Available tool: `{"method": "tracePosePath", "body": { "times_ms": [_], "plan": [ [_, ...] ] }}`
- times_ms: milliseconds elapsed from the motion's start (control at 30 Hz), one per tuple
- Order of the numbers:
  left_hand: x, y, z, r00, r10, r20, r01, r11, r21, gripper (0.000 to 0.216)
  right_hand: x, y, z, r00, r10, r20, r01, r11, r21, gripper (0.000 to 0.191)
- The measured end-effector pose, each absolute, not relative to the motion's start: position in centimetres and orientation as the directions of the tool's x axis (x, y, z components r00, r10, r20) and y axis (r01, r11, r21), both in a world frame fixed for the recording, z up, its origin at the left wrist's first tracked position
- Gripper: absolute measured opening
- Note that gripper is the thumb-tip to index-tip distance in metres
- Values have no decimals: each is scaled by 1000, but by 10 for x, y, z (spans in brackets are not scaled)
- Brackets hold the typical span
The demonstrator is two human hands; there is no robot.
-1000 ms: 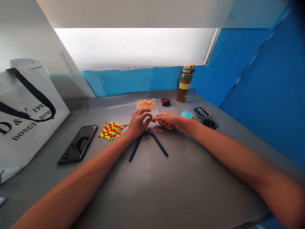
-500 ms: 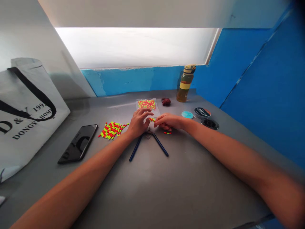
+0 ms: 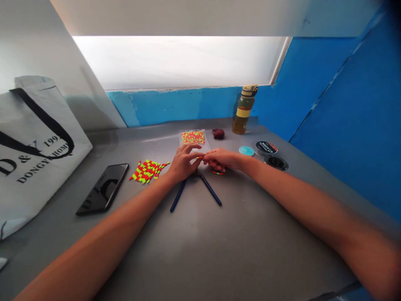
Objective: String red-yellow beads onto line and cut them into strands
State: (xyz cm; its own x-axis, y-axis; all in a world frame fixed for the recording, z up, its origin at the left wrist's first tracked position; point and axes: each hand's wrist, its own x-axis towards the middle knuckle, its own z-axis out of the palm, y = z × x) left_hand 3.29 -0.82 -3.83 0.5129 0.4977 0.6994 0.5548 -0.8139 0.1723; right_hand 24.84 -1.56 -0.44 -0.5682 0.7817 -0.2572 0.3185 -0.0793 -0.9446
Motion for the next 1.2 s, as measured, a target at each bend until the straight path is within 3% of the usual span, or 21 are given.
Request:
{"method": "tracePosePath", "body": {
  "times_ms": [267, 633, 733, 833, 933, 1200],
  "plan": [
    [34, -9, -38, 499, 523, 691, 577, -795, 186, 11, 249, -17, -1, -575, 756, -313, 399, -76, -914, 24],
    [32, -1, -34, 200, 655, 729, 615, -663, 427, 5, 252, -16, -2, -600, 740, -303, 423, -28, -906, 23],
    [32, -1, -35, 220, 652, 726, 620, -668, 412, 3, 251, -18, -2, -621, 738, -264, 360, -31, -932, 18],
    [32, -1, -35, 278, 644, 713, 615, -689, 382, 2, 250, -17, -3, -617, 747, -249, 300, -69, -951, 33],
    [33, -2, -35, 339, 634, 695, 597, -716, 362, 2, 250, -14, -6, -571, 778, -262, 269, -124, -955, 36],
    [33, -5, -37, 454, 588, 670, 579, -766, 279, 5, 249, -9, -11, -518, 802, -299, 260, -185, -948, 24]
  ]
}}
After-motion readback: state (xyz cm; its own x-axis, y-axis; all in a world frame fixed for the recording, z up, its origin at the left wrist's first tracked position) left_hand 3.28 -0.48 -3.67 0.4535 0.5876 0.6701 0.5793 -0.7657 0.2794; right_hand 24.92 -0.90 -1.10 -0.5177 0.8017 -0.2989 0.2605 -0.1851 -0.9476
